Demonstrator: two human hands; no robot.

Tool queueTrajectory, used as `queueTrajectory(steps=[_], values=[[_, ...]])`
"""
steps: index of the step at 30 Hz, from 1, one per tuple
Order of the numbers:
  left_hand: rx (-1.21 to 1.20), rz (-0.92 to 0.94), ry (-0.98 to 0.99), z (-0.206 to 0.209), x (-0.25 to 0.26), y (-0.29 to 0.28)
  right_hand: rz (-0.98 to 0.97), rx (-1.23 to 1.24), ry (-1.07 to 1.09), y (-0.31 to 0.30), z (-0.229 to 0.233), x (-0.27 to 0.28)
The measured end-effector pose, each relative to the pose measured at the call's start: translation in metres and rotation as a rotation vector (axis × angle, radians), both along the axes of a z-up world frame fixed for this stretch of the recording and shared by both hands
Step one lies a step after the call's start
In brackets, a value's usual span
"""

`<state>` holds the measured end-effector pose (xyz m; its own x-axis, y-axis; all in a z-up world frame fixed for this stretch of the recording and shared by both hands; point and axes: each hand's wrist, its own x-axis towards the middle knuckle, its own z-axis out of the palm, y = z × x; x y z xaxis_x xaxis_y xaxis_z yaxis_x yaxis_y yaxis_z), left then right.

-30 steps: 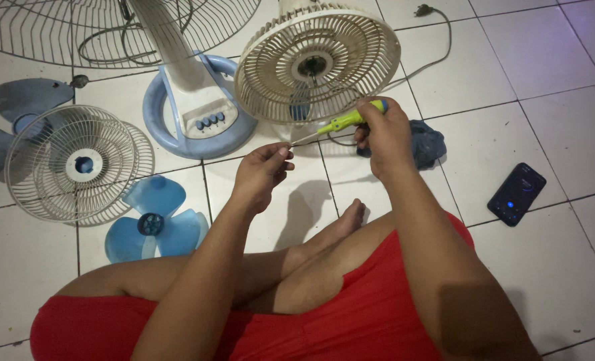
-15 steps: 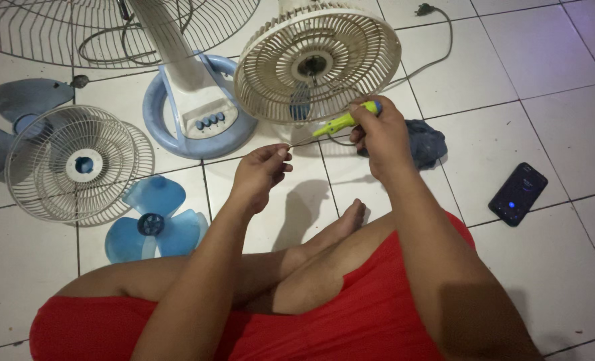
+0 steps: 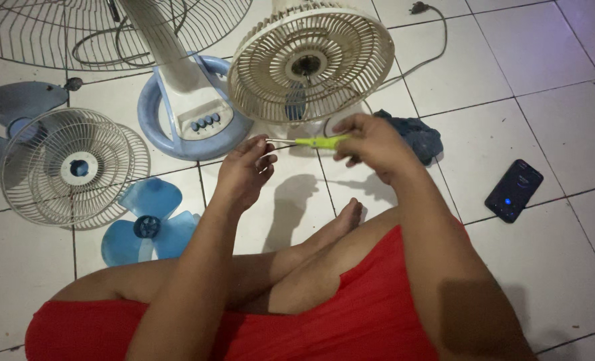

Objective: The person assembles a small electric fan by attaching the front grille, inserting the blue fan blade, and securing the rear grille. They use a screwdriver to tighten the central nut and ensure the components are properly aligned.

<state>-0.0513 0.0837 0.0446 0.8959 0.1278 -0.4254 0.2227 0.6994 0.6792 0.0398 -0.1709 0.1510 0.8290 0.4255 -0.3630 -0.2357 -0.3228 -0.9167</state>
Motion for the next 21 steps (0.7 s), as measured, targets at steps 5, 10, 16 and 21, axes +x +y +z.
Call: queueTrajectory(steps=[5, 10, 16, 21], values=[[-0.067, -0.033, -0.048, 0.01, 0.012, -0.011, 0.181, -0.209, 0.093, -0.002, 0.005, -0.025], [-0.169, -0.023, -0.043, 0.015, 0.036, -0.034, 0.132, -0.348, 0.181, 0.008, 0.004, -0.043], [-0.128, 0.004, -0.019, 0.019, 0.06, -0.058, 0.005, -0.343, 0.185, 0.011, 0.001, -0.049], [-0.111, -0.021, -0.012, 0.009, 0.084, -0.071, 0.009, -0.359, 0.148, 0.011, -0.014, -0.04]])
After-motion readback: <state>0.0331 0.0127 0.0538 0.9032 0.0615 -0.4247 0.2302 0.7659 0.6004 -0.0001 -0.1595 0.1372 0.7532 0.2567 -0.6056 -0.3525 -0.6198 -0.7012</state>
